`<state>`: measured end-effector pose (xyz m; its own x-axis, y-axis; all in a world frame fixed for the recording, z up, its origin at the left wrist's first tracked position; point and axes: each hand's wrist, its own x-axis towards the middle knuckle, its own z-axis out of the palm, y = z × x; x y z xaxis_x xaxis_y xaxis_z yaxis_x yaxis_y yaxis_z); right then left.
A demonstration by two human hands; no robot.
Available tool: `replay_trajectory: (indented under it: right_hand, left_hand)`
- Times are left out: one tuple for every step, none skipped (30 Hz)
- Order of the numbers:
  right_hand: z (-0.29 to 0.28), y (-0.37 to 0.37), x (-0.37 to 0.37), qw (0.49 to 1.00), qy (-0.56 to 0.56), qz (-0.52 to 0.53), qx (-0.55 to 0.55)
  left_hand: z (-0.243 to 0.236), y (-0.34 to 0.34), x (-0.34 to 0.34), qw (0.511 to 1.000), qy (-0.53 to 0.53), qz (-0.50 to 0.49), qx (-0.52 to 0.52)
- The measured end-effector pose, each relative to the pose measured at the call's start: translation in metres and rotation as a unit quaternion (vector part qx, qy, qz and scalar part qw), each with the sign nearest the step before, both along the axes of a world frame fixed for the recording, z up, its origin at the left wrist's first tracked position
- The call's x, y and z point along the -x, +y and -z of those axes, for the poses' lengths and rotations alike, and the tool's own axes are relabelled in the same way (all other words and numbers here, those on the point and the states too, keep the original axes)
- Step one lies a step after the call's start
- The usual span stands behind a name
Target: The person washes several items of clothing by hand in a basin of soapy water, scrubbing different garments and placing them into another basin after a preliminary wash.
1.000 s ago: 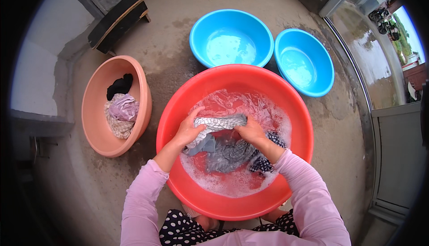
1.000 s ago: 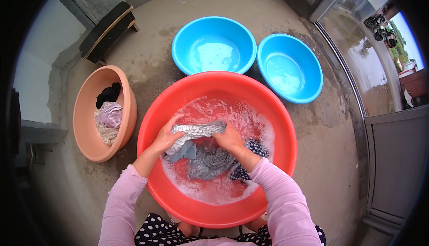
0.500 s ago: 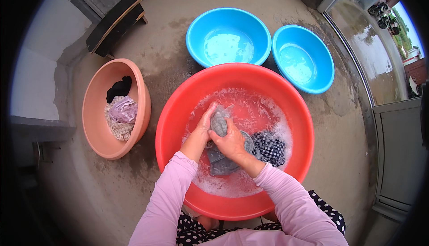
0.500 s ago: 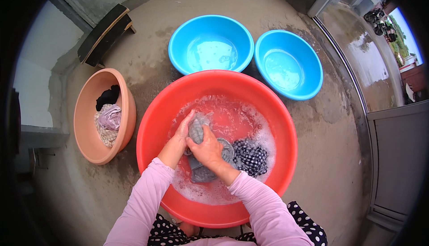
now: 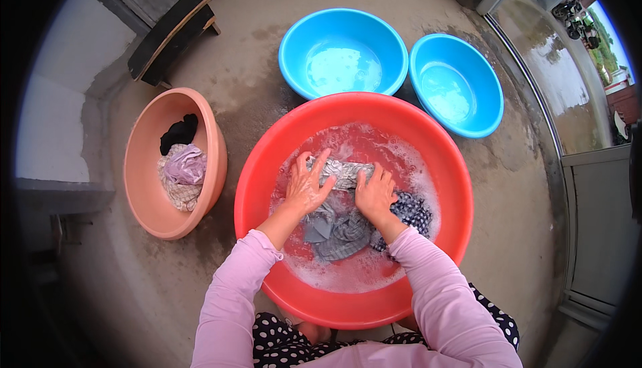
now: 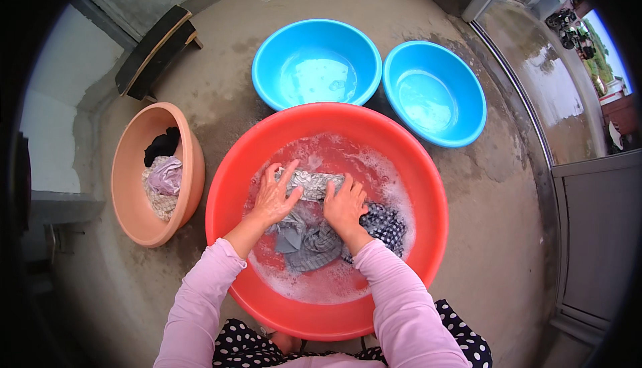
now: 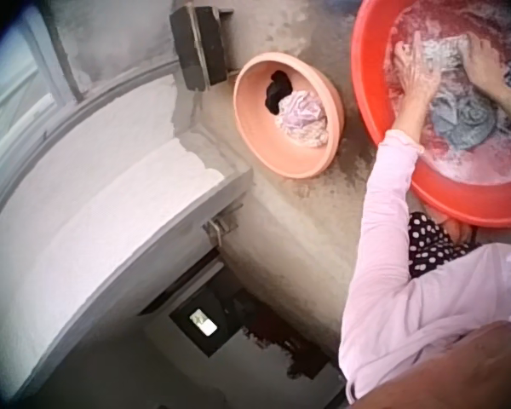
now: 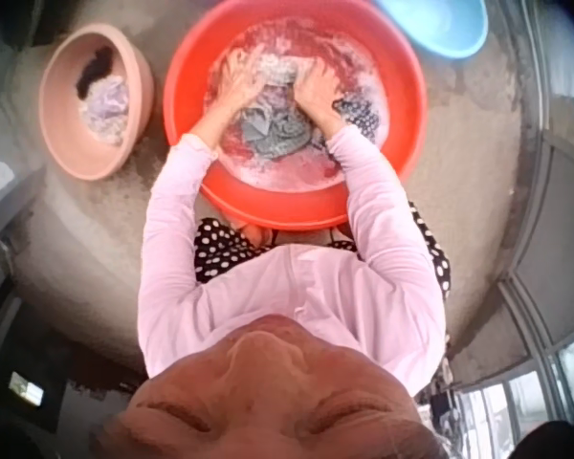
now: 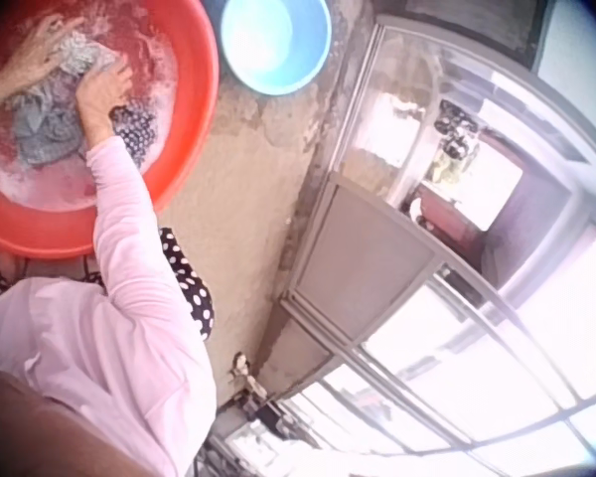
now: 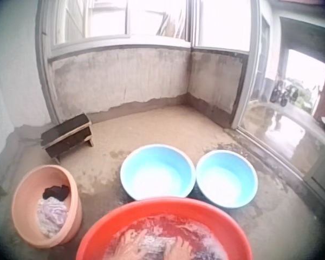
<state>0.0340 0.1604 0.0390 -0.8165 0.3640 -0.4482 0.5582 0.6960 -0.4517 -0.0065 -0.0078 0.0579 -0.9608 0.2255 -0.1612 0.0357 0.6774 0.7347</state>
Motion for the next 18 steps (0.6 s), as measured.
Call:
replay_trajectory:
  right_hand:
    - [0.000, -0.005, -0.009, 0.995, 0.055, -0.061, -0.062]
    - [0.001, -0.001, -0.007, 0.995, 0.055, -0.061, -0.061]
    - [-0.005, 0.006, -0.004, 0.988, -0.027, -0.146, -0.049]
    - [-0.008, 0.010, -0.003, 0.967, -0.109, -0.229, -0.035]
    - [0.007, 0.010, -0.003, 0.989, -0.011, -0.132, -0.062]
    - [0.001, 0.004, 0.004, 0.989, -0.009, -0.133, -0.061]
    - [-0.010, -0.002, 0.012, 0.998, -0.013, -0.050, 0.030]
    - [-0.015, -0.010, 0.016, 0.992, -0.016, 0.035, 0.120]
    - [-0.006, -0.016, 0.006, 0.997, 0.020, -0.008, 0.073]
    - [-0.021, -0.032, -0.003, 0.989, 0.089, -0.040, 0.110]
    - [-0.048, -0.052, -0.009, 0.984, 0.084, -0.065, 0.142]
    - [-0.063, -0.062, -0.013, 0.980, 0.076, -0.085, 0.165]
    - [-0.060, -0.052, -0.016, 0.983, 0.074, -0.074, 0.150]
    - [-0.055, -0.043, -0.018, 0.982, 0.088, -0.044, 0.162]
    - [-0.060, -0.050, -0.019, 0.975, 0.108, -0.025, 0.195]
    - [-0.058, -0.052, -0.016, 0.973, 0.107, -0.027, 0.202]
    - [-0.052, -0.051, -0.008, 0.973, 0.097, -0.026, 0.207]
    - [-0.042, -0.045, -0.003, 0.975, 0.084, -0.022, 0.205]
  left_hand:
    - [0.007, -0.003, -0.002, 0.991, 0.025, 0.056, 0.120]
    - [0.015, -0.005, -0.002, 0.964, 0.049, 0.111, 0.238]
    - [0.026, -0.003, -0.004, 0.963, 0.001, 0.105, 0.247]
    - [0.049, -0.001, -0.007, 0.964, -0.002, 0.105, 0.245]
    - [0.077, 0.002, -0.007, 0.989, 0.003, 0.027, 0.147]
    - [0.091, 0.004, -0.007, 0.997, 0.008, -0.052, 0.049]
    - [0.089, 0.020, -0.004, 0.973, -0.071, -0.148, -0.163]
    - [0.085, 0.029, 0.000, 0.973, -0.074, -0.146, -0.166]
    - [0.075, 0.040, 0.006, 0.859, -0.246, -0.218, -0.392]
    - [0.069, 0.038, 0.012, 0.665, -0.390, -0.276, -0.574]
    - [0.082, 0.007, 0.019, 0.615, -0.447, -0.248, -0.600]
    - [0.089, -0.003, 0.019, 0.617, -0.382, -0.206, -0.657]
    - [0.075, 0.019, 0.015, 0.618, -0.401, -0.216, -0.641]
    - [0.059, 0.039, 0.006, 0.619, -0.420, -0.227, -0.624]
    - [0.061, 0.028, 0.000, 0.624, -0.415, -0.228, -0.621]
    - [0.066, 0.017, -0.006, 0.570, -0.443, -0.182, -0.668]
    - [0.071, 0.009, -0.013, 0.543, -0.453, -0.161, -0.688]
    - [0.071, 0.010, -0.020, 0.510, -0.469, -0.137, -0.708]
